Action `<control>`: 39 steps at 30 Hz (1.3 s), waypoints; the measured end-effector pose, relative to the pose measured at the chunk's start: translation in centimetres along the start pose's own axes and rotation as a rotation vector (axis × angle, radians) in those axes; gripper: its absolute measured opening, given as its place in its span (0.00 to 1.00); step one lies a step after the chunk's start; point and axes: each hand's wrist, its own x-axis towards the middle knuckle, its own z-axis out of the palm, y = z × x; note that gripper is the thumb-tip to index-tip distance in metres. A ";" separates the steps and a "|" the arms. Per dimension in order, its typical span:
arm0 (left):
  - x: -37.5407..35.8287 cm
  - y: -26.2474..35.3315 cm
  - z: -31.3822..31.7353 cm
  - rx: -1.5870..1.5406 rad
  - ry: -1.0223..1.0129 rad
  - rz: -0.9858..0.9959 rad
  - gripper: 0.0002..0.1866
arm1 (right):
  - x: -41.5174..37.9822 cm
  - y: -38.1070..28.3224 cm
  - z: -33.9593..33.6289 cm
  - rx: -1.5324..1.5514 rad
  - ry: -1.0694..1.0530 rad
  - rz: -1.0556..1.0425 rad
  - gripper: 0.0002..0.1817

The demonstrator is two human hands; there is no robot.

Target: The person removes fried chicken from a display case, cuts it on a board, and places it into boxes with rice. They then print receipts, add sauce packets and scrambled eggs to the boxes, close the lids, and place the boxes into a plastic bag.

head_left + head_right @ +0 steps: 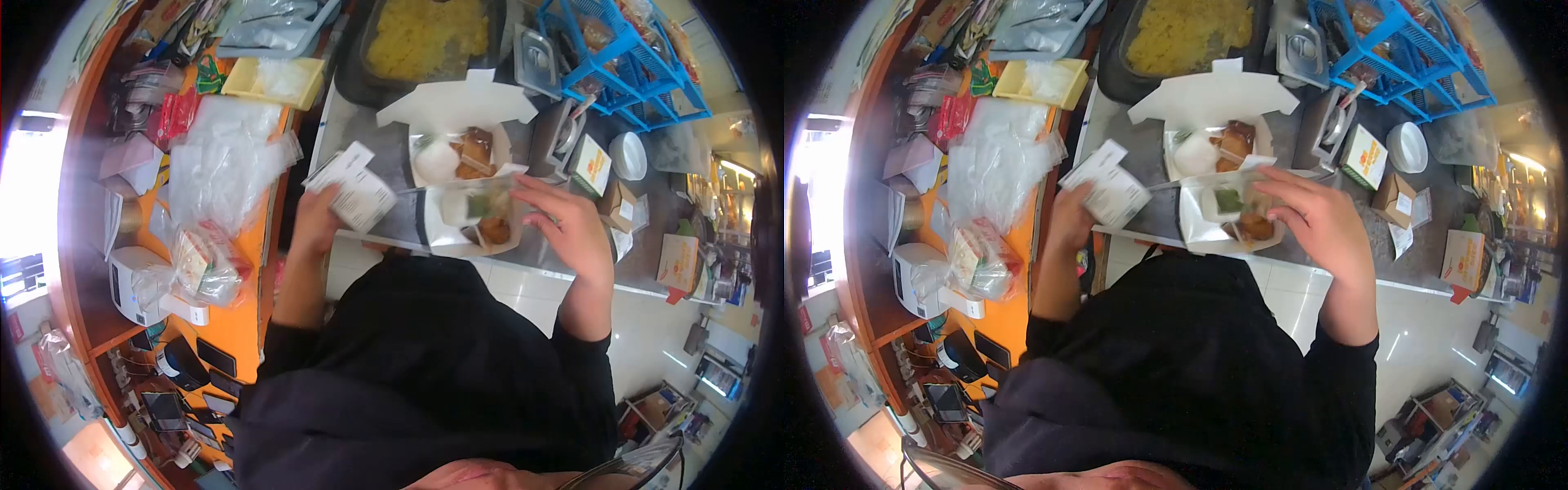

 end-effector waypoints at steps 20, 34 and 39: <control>3.8 -0.9 -4.8 1.422 -0.130 0.704 0.63 | 13.6 -3.1 27.3 -0.172 -0.361 0.135 0.33; 4.9 -2.1 0.2 1.716 -0.100 0.653 0.42 | 4.5 -7.1 6.9 0.527 -0.518 -0.005 0.19; 15.9 -2.4 1.1 0.048 0.165 0.104 0.20 | -0.2 -5.2 1.8 0.715 -0.057 0.202 0.17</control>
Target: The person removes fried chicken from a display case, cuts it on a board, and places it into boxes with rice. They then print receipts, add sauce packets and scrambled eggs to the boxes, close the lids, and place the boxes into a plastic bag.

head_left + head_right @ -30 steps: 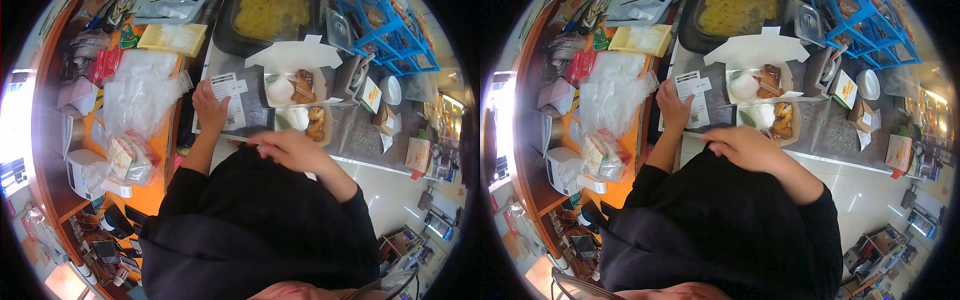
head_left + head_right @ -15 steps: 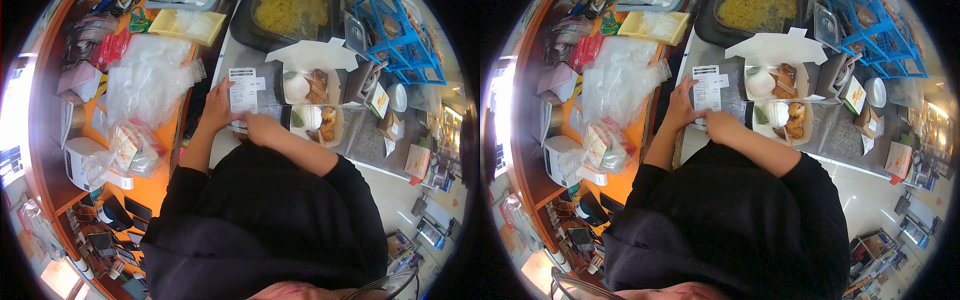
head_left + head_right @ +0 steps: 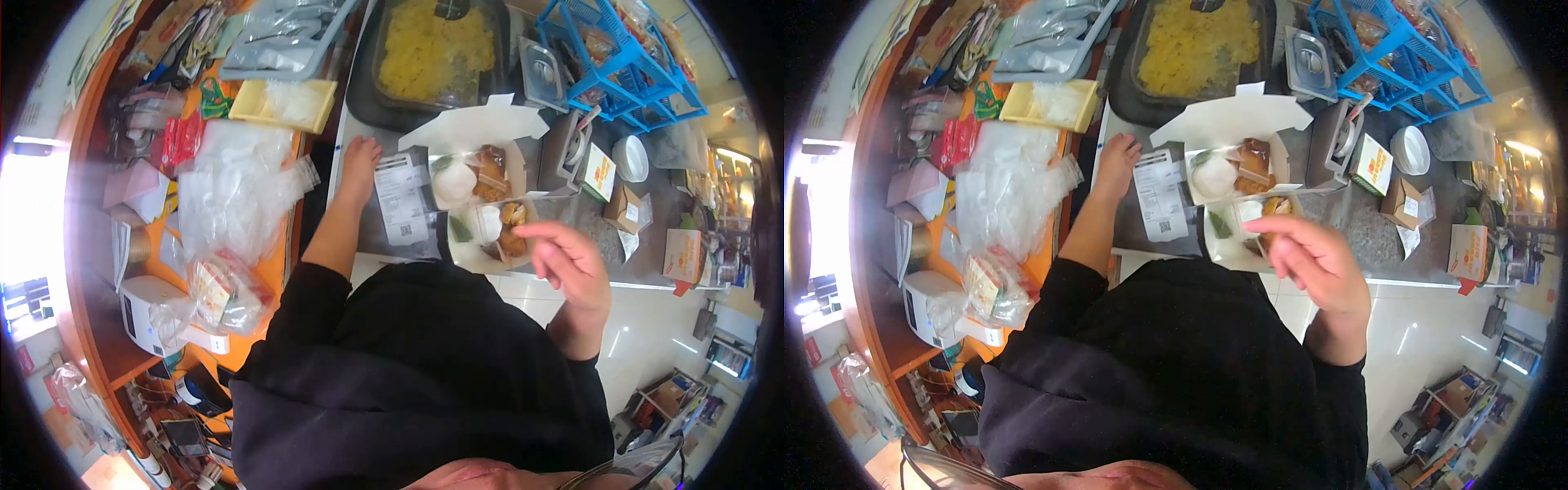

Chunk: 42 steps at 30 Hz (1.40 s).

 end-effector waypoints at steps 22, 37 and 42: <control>0.6 9.3 6.9 -0.117 -0.171 0.153 0.10 | 4.9 2.0 -8.9 -0.112 0.337 -0.029 0.15; 1.9 28.3 20.9 0.051 -0.520 0.408 0.15 | 21.2 4.5 -14.3 -0.239 -0.636 0.478 0.23; 12.0 31.8 22.4 0.394 -0.473 0.256 0.34 | 25.6 5.5 -12.0 -0.688 -0.473 0.494 0.22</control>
